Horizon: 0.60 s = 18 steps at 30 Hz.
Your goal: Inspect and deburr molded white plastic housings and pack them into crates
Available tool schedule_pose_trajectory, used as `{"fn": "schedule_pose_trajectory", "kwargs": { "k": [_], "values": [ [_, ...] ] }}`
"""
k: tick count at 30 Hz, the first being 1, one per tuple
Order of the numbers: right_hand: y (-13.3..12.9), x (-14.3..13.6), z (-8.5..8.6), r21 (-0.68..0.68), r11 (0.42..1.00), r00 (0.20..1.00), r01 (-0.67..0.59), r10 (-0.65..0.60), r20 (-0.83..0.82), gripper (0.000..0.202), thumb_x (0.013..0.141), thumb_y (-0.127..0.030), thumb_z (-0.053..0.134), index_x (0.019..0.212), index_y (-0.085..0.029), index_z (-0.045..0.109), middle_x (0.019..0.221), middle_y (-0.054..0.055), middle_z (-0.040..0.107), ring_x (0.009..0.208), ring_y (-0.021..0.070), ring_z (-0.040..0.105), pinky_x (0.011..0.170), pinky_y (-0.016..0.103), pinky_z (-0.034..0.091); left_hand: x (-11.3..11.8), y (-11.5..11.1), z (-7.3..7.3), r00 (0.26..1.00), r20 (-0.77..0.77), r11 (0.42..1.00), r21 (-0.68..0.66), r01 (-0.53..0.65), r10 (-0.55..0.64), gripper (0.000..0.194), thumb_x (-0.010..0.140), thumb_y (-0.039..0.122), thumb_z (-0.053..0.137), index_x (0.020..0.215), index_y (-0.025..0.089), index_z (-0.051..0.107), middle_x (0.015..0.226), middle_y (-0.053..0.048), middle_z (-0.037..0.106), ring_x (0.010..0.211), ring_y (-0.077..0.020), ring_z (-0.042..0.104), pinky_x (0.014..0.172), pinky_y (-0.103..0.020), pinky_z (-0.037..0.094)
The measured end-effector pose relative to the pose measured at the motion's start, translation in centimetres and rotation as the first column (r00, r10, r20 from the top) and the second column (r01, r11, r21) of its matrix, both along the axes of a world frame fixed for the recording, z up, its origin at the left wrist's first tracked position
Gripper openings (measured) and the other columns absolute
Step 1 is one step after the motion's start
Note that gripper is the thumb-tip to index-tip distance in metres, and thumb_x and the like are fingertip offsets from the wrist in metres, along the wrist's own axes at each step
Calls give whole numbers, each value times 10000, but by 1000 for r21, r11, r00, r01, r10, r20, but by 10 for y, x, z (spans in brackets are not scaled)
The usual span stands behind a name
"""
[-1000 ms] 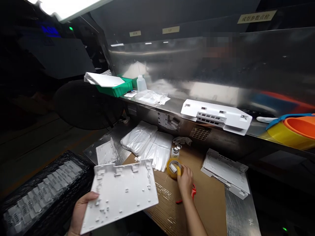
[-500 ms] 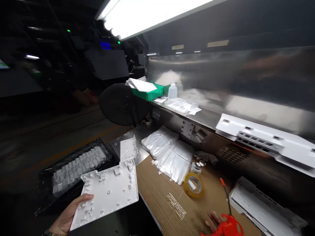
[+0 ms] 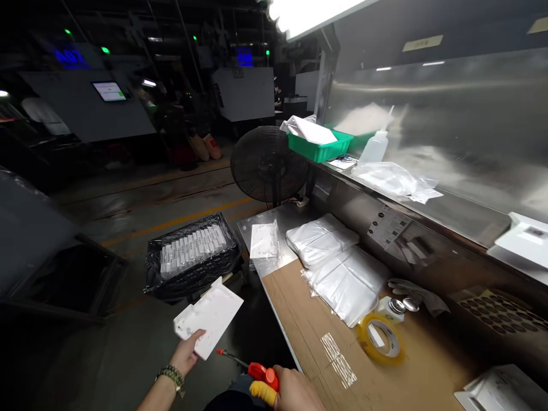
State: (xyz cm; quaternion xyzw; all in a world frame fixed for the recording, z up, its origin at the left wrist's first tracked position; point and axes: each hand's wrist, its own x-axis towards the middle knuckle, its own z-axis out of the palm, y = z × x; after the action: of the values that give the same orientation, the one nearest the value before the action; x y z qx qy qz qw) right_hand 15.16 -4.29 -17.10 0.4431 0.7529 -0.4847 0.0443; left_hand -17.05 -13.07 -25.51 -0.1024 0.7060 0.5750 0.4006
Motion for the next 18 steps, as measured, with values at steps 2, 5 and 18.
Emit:
{"fn": "schedule_pose_trajectory", "kwargs": {
  "k": [2, 5, 18],
  "values": [
    [2, 2, 4, -32, 999, 1000, -5, 5, 3, 553, 783, -763, 583, 857, -230, 710, 825, 62, 747, 759, 259, 653, 612, 290, 395, -13, -16, 9, 996, -80, 998, 44, 53, -49, 270, 729, 44, 727, 976, 153, 721, 1035, -85, 777, 1195, -317, 664, 920, -364, 590],
    [4, 7, 9, -21, 999, 999, 41, -41, -9, 617, 792, -803, 536, 864, -213, 702, 825, 67, 746, 767, 260, 650, 639, 295, 396, -33, -35, 27, 974, -155, 974, 132, 184, -163, 443, 556, -53, 675, 889, 223, 768, 1117, -86, 784, 1396, -316, 508, 993, -227, 522],
    [-10, 18, 4, -166, 975, 986, 146, -131, 101, 262, 708, -492, 702, 846, -275, 749, 817, 27, 747, 847, 305, 690, 664, 311, 443, -45, -23, 7, 994, 87, 998, -39, -59, 62, 654, 780, 54, 657, 1391, 237, 515, 576, 68, 685, 660, -209, 734, 630, -223, 594]
  ]
}}
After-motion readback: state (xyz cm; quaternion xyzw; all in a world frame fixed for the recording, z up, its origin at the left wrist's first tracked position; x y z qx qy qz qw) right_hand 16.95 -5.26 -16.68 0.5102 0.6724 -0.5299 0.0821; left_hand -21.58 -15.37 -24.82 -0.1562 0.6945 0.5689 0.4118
